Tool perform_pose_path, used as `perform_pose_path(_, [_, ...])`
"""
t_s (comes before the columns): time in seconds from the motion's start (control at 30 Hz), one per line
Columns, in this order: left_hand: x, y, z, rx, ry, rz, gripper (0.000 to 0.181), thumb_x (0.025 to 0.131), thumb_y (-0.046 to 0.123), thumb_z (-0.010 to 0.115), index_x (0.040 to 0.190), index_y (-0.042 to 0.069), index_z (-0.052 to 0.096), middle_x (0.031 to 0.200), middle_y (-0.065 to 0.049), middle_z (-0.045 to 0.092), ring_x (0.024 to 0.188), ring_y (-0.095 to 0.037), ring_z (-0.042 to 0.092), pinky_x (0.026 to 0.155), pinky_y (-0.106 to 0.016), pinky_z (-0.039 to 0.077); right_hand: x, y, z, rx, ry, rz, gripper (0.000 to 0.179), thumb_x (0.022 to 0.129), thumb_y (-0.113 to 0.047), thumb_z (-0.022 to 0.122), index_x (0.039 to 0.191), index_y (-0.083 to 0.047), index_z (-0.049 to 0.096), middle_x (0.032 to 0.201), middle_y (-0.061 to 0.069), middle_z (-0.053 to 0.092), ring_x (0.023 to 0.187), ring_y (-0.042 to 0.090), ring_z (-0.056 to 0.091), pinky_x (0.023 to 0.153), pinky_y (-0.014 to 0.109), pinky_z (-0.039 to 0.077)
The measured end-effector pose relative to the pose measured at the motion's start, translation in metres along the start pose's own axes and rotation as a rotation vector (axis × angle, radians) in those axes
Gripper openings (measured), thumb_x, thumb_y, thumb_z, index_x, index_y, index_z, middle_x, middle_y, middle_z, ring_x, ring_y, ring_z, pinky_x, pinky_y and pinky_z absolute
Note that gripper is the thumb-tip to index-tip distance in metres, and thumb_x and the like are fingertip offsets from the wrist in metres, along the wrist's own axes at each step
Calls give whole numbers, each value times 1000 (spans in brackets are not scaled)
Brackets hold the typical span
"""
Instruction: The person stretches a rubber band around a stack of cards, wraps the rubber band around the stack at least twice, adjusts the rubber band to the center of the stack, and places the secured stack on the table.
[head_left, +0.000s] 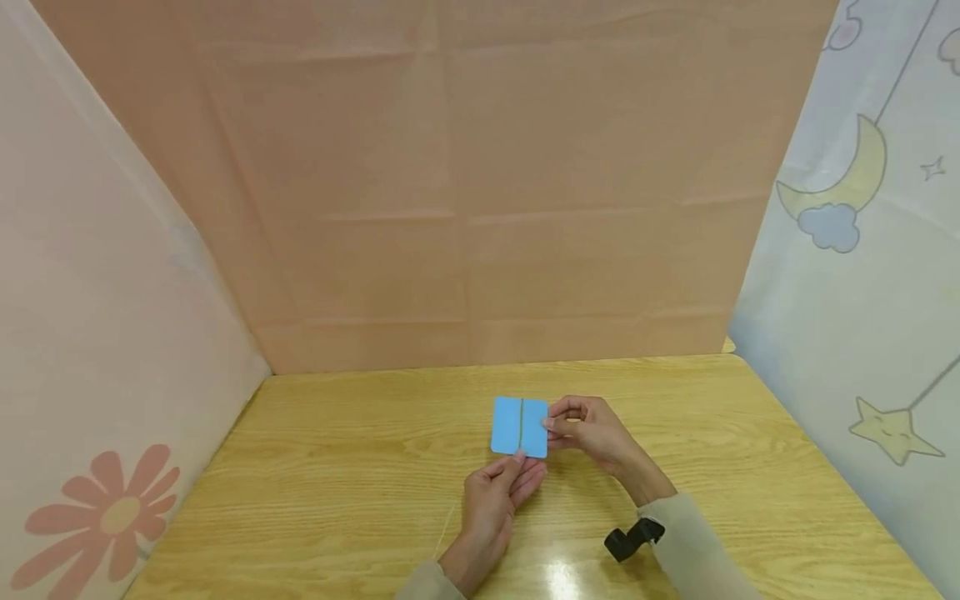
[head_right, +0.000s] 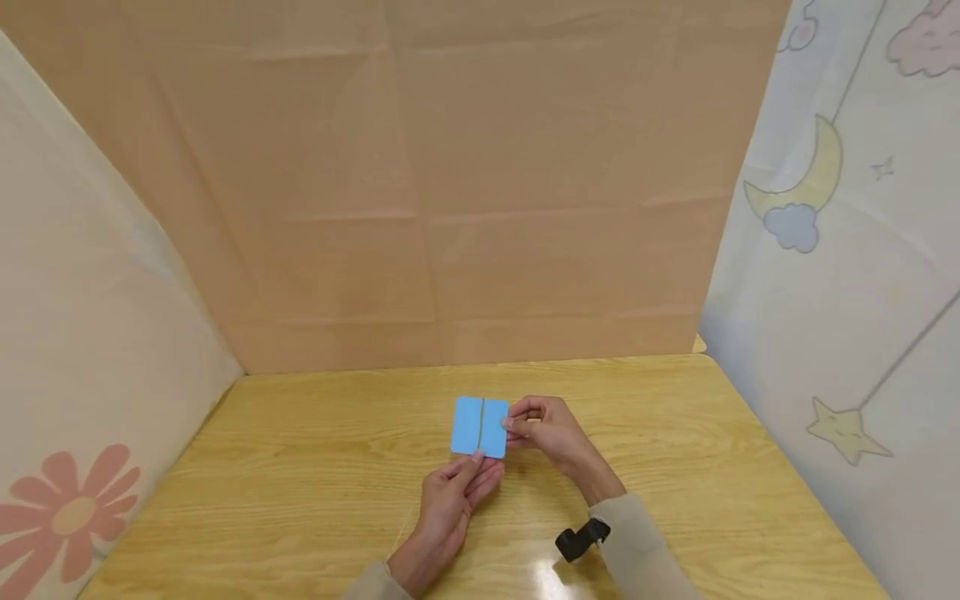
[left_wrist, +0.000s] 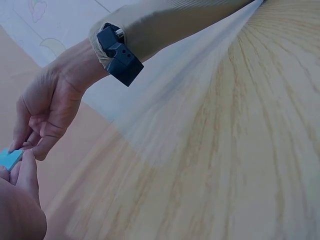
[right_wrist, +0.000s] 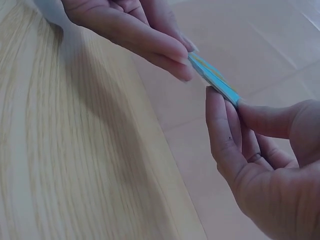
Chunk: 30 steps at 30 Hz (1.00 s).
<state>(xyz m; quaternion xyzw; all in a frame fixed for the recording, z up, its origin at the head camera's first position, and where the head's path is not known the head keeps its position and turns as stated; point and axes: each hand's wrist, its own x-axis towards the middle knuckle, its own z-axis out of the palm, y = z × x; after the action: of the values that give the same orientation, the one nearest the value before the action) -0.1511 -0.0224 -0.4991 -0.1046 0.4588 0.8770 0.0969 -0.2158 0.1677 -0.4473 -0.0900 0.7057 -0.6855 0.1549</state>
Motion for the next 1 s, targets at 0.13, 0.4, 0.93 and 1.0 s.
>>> perform_pose_path(0.13, [-1, 1, -2, -2, 0, -5, 31, 104, 9, 65, 125, -14, 66, 104, -17, 80, 103, -25, 79, 98, -35, 63, 0, 0, 0, 1, -3, -1, 20, 101, -7, 70, 111, 8, 62, 96, 4, 67, 84, 18, 73, 86, 39, 68])
perform_pose_path(0.4, [-1, 3, -7, 6, -10, -22, 33, 102, 11, 69, 125, -13, 67, 103, -15, 80, 101, -23, 80, 98, -34, 63, -2, 1, -2, -17, 15, 2, 22, 101, -8, 71, 112, 10, 62, 94, 4, 68, 82, 17, 73, 83, 38, 68])
perform_pose_path(0.93, [0, 4, -6, 19, -25, -41, 29, 102, 12, 69, 121, -11, 70, 104, -14, 80, 101, -23, 80, 98, -35, 63, -4, 1, -6, 3, 20, 25, 25, 101, -10, 70, 115, 10, 63, 91, 0, 73, 82, 14, 75, 81, 32, 68])
perform_pose_path(1.0, [1, 9, -10, 37, -29, -36, 29, 102, 14, 70, 120, -10, 70, 104, -14, 80, 101, -23, 80, 97, -35, 64, -4, 1, -6, 4, 17, 28, 26, 101, -10, 70, 115, 10, 63, 91, 0, 73, 83, 14, 75, 82, 33, 68])
